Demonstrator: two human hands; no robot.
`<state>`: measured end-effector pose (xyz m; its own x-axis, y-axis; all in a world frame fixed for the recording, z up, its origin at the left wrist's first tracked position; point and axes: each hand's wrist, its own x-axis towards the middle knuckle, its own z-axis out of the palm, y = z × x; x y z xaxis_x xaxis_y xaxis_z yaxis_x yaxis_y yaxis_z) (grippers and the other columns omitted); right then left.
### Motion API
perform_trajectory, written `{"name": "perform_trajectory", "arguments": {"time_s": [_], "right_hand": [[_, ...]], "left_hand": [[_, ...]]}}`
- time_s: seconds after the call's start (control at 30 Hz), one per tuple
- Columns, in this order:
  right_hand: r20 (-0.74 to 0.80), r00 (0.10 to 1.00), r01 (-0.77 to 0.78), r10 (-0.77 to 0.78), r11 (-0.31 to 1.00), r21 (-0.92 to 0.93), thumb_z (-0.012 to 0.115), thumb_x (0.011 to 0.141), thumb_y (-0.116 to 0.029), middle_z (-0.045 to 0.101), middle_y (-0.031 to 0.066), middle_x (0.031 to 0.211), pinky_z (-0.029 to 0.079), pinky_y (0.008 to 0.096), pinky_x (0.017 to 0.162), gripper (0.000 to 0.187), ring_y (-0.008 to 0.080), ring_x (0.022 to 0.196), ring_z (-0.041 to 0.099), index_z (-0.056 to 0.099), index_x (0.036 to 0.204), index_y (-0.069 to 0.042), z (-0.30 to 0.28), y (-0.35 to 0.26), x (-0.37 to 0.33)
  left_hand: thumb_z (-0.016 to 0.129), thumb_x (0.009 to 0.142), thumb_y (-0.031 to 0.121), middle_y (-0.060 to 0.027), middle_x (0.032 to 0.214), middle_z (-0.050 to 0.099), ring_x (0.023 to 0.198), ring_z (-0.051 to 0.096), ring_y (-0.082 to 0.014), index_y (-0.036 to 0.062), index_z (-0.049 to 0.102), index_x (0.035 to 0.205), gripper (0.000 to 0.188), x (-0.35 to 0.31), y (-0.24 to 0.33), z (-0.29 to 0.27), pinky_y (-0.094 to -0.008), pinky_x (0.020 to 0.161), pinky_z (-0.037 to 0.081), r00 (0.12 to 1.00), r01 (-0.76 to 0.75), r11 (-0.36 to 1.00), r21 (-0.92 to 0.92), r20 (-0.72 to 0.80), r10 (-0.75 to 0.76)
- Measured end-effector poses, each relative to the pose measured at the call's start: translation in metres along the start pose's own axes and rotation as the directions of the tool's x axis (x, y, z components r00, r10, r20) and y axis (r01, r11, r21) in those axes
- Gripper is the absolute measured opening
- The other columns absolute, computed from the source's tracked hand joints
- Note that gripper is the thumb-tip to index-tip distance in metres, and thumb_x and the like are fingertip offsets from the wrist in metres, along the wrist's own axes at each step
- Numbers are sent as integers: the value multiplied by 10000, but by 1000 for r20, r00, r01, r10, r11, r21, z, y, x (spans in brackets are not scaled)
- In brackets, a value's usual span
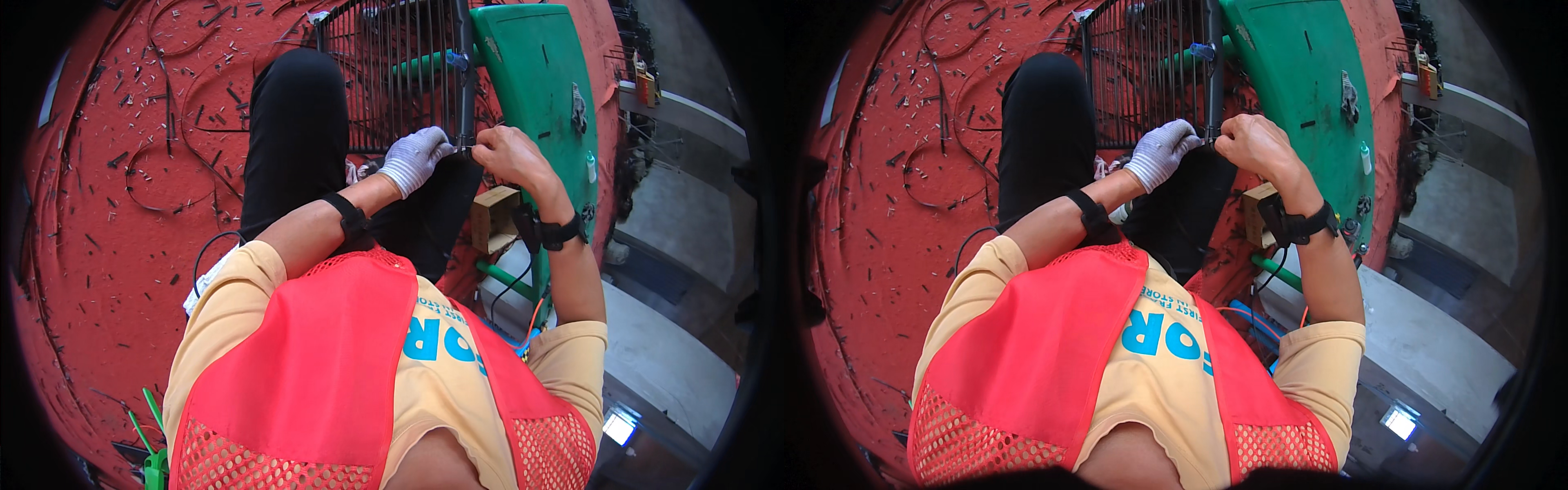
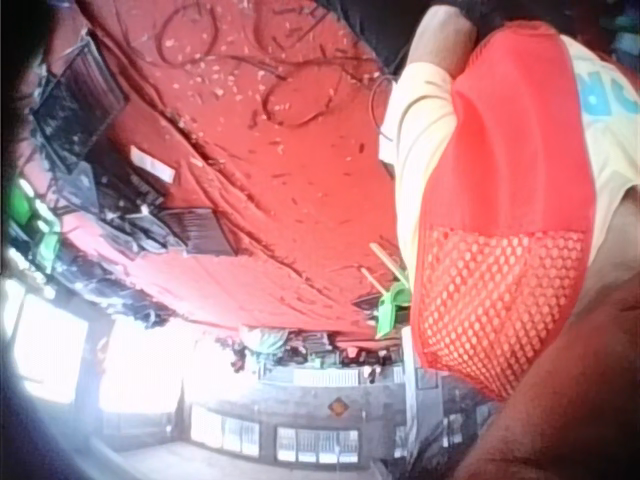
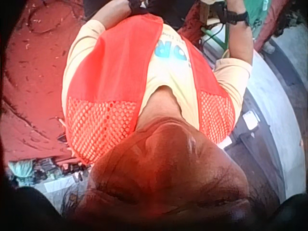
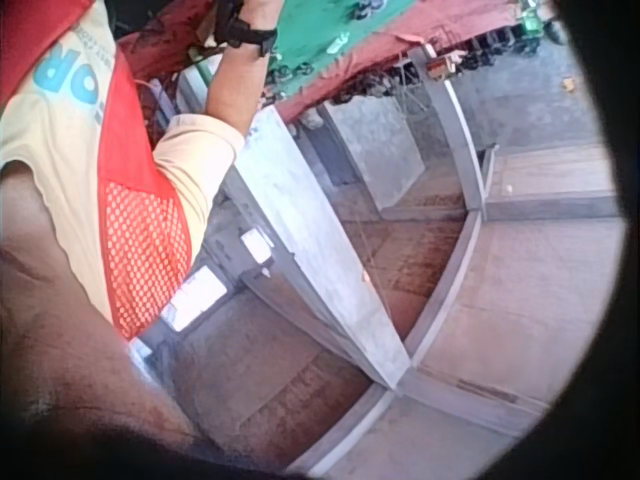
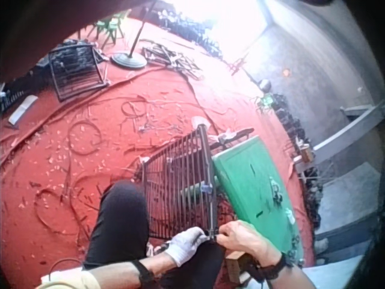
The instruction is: The person sits on the floor and assembles a black metal grate by inserting and securing thin metal rods into a frame. They use a small tool to tighten or adjust the rods and repeatedly reposition the grate to access different sections.
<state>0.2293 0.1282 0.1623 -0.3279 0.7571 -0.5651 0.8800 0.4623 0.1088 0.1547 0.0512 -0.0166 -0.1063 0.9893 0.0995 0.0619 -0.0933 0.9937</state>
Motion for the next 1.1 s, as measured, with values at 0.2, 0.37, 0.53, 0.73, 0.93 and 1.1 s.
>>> {"name": "perform_trajectory", "arguments": {"time_s": [0.2, 0.37, 0.53, 0.73, 0.93, 1.1], "right_hand": [[42, 997, -54, 62, 985, -161, 575, 722, -248, 668, 192, 851, 512, 420, 772, 247, 355, 840, 643, 692, 806, -47, 5, -14, 5], [13, 994, -102, 105, 983, -155, 574, 734, -256, 672, 192, 884, 511, 428, 793, 262, 363, 873, 643, 698, 838, -51, 17, -21, 4], [53, 992, -107, 111, 991, -75, 556, 741, -259, 663, 214, 888, 510, 435, 783, 285, 373, 868, 641, 696, 852, -37, 23, -14, 10], [84, 989, -126, 123, 991, 35, 541, 727, -249, 643, 231, 776, 504, 429, 725, 293, 380, 772, 632, 659, 763, 17, 14, 7, 8], [33, 994, -100, 100, 995, 19, 547, 723, -249, 645, 225, 771, 505, 436, 731, 282, 380, 768, 633, 669, 767, 1, 18, 2, 6], [-9, 994, -105, 105, 994, -20, 554, 726, -250, 649, 220, 782, 509, 438, 738, 274, 378, 798, 636, 681, 786, -15, 14, -4, 2]], "left_hand": [[598, 880, 199, -178, 874, 592, 837, 569, -404, 64, 561, 938, 151, -1, -2, 0, -436, 691, 467, 1000, 8, 1000, -10, 21, -7], [580, 881, 160, -186, 904, 585, 866, 561, -409, 56, 548, 960, 134, -1, -6, 2, -429, 714, 467, 999, 15, 1000, -25, 48, -14], [578, 878, 142, -189, 915, 583, 876, 560, -407, 58, 546, 964, 125, -2, -8, 3, -427, 728, 464, 999, 19, 998, -65, 47, -16], [591, 871, 144, -180, 901, 585, 867, 564, -398, 57, 554, 948, 122, -1, -5, 1, -423, 729, 462, 998, 47, 996, -71, 42, -44], [605, 860, 137, -174, 880, 587, 850, 567, -392, 55, 562, 931, 116, 0, -5, 1, -420, 719, 464, 999, 18, 997, -77, 30, -16], [609, 856, 138, -175, 867, 587, 836, 569, -392, 53, 564, 925, 119, 1, -5, 0, -419, 712, 465, 1000, 7, 997, -78, 22, -6]]}}
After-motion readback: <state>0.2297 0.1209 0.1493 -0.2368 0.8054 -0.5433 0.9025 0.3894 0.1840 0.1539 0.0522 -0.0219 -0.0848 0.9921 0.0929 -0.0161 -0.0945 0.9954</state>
